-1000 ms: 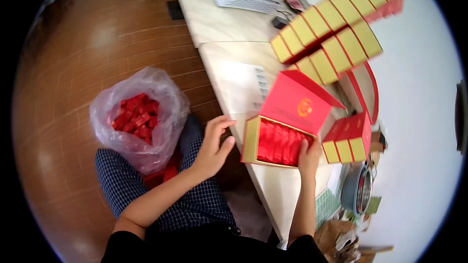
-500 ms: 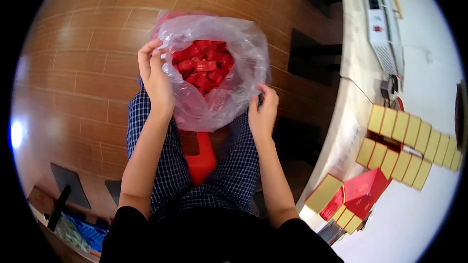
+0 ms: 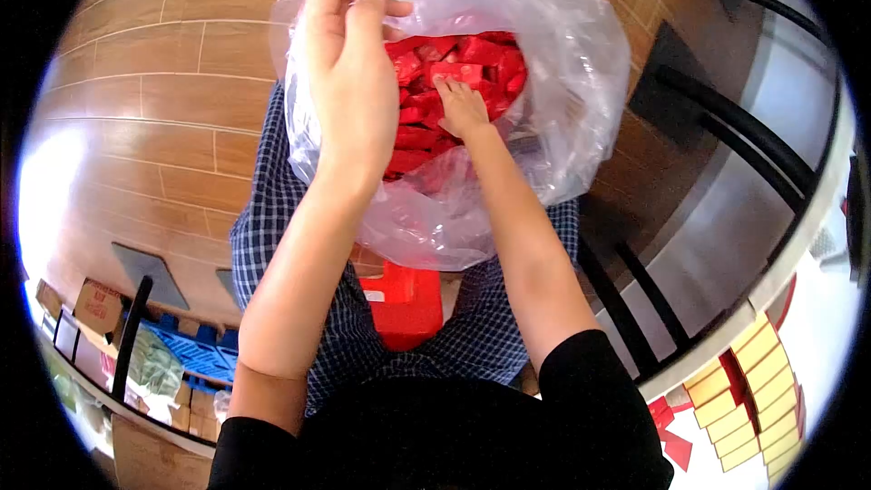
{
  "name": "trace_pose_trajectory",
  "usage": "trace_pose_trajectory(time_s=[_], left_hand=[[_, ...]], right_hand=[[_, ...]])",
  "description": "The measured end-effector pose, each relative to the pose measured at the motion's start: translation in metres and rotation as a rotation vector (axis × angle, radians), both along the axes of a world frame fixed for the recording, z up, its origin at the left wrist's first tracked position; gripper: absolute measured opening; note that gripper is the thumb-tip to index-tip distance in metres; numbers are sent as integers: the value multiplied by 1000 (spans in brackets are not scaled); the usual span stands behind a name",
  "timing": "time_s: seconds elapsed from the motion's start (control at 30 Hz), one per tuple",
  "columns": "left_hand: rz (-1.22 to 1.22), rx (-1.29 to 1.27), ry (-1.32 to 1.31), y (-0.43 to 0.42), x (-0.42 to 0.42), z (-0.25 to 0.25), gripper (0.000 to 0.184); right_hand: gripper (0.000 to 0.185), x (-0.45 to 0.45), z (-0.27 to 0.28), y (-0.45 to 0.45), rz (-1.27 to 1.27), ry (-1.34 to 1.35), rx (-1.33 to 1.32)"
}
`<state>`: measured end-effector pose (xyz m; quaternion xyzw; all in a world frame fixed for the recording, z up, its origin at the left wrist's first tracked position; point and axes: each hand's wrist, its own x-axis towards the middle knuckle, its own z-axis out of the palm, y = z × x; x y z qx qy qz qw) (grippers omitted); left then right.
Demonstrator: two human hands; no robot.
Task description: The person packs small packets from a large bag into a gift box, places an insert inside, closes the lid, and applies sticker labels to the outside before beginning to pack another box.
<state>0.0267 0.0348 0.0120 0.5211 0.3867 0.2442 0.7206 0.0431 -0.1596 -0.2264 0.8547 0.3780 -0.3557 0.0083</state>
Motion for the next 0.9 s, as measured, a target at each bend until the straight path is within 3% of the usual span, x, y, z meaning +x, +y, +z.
trace_pose_trajectory(time_s=[0.1, 0.3, 0.37, 0.43, 0.5, 0.57, 0.63, 0.7, 0.77, 0.83, 0.9], left_hand=[[-61, -13, 12, 3, 0, -4, 19], [-101, -62, 64, 1, 3, -3, 19], [-97, -47, 43, 2, 1, -4, 19], [-121, -56, 14, 1, 2, -2, 17], [-129, -54, 16, -1, 1, -2, 17], [-178, -28, 5, -3, -1, -8, 17], [-236, -29, 20, -6, -3, -6, 17], [-350, 48, 13, -13, -7, -16, 19], [-393, -61, 16, -30, -17, -9, 22], [-508, -367, 6, -46, -36, -17, 38], [-599, -614, 68, -61, -61, 26, 67]], right_hand=[[75, -6, -19, 4, 72, 46, -33], [44, -23, -26, -10, 107, -29, -58], [43, -20, -7, -14, -257, 95, -173], [43, -10, 18, -31, -332, 73, -132], [43, 2, 46, -50, -520, 65, 54], [47, 12, 85, -66, -583, -1, 47], [50, 18, 117, -86, -991, 344, 373], [47, 13, 158, -97, -966, 224, 460], [48, -4, 220, -82, -1350, 411, 875], [47, -25, 254, -79, -1236, 163, 1078], [43, -53, 297, -64, -1121, -128, 1057]])
